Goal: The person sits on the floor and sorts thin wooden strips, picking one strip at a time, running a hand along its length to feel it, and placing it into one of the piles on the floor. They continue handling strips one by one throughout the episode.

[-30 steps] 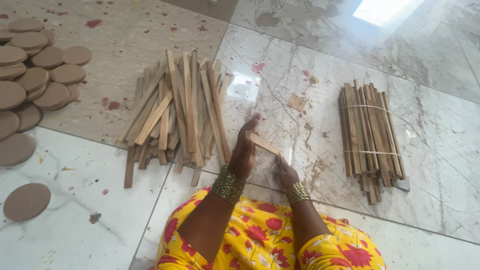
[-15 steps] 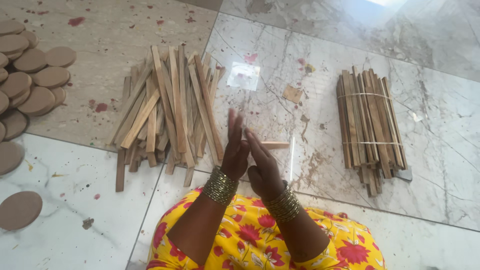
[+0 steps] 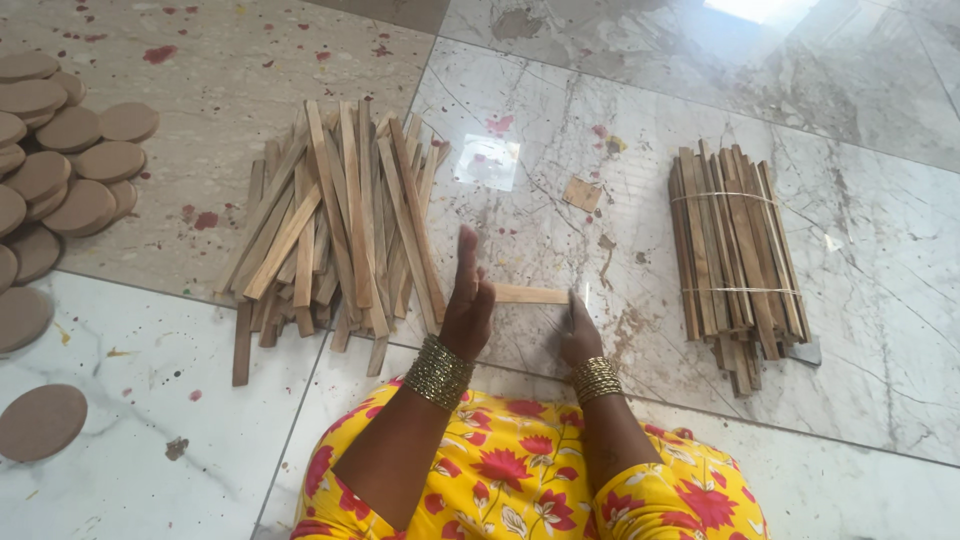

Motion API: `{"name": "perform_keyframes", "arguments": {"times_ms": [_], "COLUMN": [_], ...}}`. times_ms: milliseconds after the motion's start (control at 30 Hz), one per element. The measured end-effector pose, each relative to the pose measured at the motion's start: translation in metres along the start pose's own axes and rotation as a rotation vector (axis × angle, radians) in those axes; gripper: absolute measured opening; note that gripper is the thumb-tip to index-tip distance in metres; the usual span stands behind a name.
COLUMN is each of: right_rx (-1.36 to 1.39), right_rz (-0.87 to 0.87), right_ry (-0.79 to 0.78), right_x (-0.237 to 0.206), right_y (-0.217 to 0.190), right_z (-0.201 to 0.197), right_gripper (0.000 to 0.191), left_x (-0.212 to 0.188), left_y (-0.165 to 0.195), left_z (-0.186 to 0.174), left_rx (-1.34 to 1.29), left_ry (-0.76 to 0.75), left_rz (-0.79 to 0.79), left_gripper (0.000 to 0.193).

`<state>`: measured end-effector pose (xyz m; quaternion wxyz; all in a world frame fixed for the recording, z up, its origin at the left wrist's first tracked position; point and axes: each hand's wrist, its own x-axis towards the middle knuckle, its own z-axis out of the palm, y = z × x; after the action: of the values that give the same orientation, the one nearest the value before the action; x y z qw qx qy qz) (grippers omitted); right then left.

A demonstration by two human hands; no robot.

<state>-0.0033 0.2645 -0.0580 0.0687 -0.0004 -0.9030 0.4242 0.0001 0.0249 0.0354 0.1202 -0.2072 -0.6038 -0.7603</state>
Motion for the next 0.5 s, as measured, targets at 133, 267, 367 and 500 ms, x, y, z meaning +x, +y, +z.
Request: {"name": "perform_keyframes", "arguments": {"times_ms": [133,267,367,500], "right_rx": [-0.042,0.099,0.205,0.066], "right_rz": [-0.009,-0.327,-0.545,-0.646], "right_ry": [0.076,0.008,-0.077,0.037], "right_x": [-0.007,-0.019,-0.026,-0.022], "right_y": [-0.003,-0.053,-0.083,-0.082], "right_z": [0.019,0.044,0.054,0.05], "right_gripper": [0.081,0.089,0.091,0.092], "left_x": [0.003,0.005,0.002,0.0], "left_y": [0.004,0.001,-0.007,-0.029], "left_z": [-0.001,-0.005,-0.007,-0.011], "left_rx": [-0.062,-0.07,-0.169,-0.081], "left_ry": [0.005,0.051,0.061,0.061], "left_rz": [-0.028,-0.021,-0.041,-0.187], "left_gripper": [0.071,0.071,0.072,0.072]}}
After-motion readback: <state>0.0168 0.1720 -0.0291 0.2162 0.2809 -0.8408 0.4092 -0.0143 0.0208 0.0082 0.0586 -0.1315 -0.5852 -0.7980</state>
